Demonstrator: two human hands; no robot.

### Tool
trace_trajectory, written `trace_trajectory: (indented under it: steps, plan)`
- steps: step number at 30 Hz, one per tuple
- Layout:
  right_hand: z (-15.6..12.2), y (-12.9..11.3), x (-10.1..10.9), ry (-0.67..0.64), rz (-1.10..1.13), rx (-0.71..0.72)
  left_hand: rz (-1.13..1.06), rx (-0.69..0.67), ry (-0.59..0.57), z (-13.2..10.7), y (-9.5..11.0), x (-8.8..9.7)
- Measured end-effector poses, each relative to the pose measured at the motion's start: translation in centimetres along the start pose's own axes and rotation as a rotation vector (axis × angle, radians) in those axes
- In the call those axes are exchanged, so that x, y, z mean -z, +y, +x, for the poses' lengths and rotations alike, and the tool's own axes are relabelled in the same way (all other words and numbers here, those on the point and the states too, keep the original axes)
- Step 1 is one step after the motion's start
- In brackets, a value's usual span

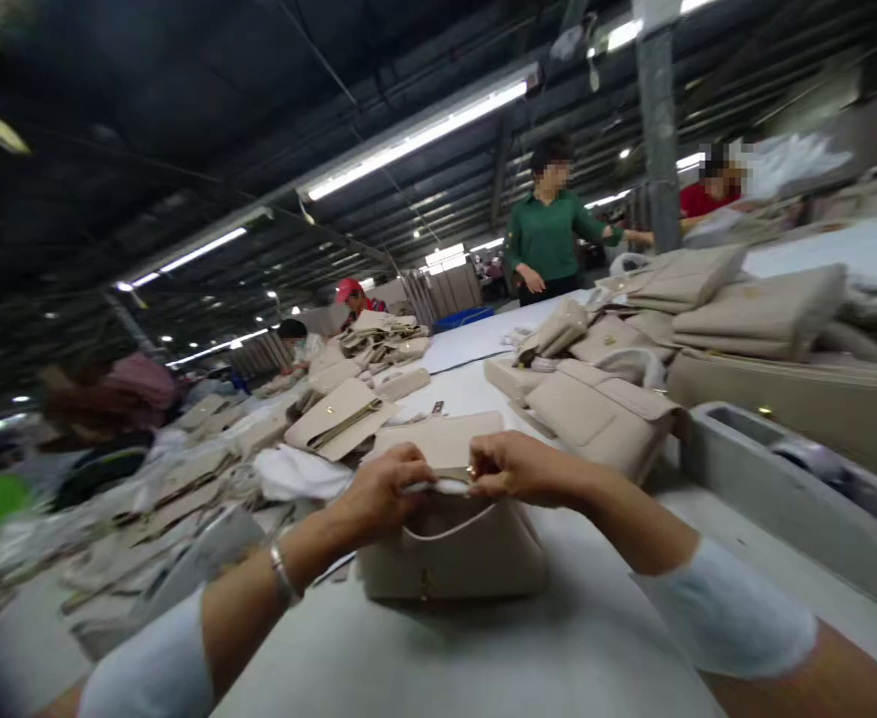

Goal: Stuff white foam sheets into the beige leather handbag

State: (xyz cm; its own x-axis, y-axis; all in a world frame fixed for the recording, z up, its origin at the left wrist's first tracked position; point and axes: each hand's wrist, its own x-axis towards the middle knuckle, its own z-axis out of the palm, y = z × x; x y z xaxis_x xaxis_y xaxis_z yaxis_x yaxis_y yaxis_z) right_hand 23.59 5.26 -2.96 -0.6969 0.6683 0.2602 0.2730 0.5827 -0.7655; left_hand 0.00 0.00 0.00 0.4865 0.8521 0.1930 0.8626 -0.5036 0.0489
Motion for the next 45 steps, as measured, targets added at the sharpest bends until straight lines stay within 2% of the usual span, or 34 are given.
trace_trajectory:
  steps: [4,7,11,15,18,22,27,31,33,35,40,42,45]
  plan:
    - [-0.3,-0.7,0.1,-0.064,0.130,-0.085,0.024,0.124,-0.011,0.0,2.3,-0.3]
    - [-0.5,-0.8,0.4,-0.138,0.276,-0.143,-0.120,0.246,-0.085,0.7,4.0,-0.4]
    - [-0.6,-0.7,0.5,-0.099,0.326,-0.135,-0.247,0.258,-0.111,1.5,5.5,0.0]
    - [-0.4,-0.6,-0.1,-0.035,0.269,-0.119,-0.365,0.231,-0.115,1.8,5.8,0.6]
    - [-0.2,-0.5,-0.4,0.021,0.238,-0.095,-0.333,0.226,-0.119,2.1,5.9,0.5]
    - [-0.3,-0.2,0.5,0.007,0.365,-0.068,-0.269,0.223,-0.127,2.4,5.9,0.0]
    - [-0.5,-0.2,1.0,-0.010,0.382,-0.026,-0.315,0.266,-0.123,2.4,5.6,-0.7]
    - [-0.4,-0.8,0.4,0.053,0.403,0.006,-0.327,0.257,-0.061,3.0,5.8,-1.4]
    - [-0.6,-1.1,0.6,0.026,0.404,-0.012,-0.306,0.272,-0.013,3.1,5.9,-1.8]
    - [-1.0,-1.3,1.1,0.032,0.295,-0.052,-0.281,0.288,0.013,3.0,5.9,-2.0]
    - [-1.4,-1.7,1.6,0.005,-0.363,-0.133,-0.229,0.295,0.019,2.8,5.8,-2.4]
    - [-1.3,-2.1,1.2,-0.024,-0.485,-0.172,-0.177,0.297,0.008,2.8,6.2,-2.4]
    - [-1.3,-3.0,0.7,-0.085,-0.562,-0.207,0.033,0.274,-0.041,2.7,7.4,-1.8]
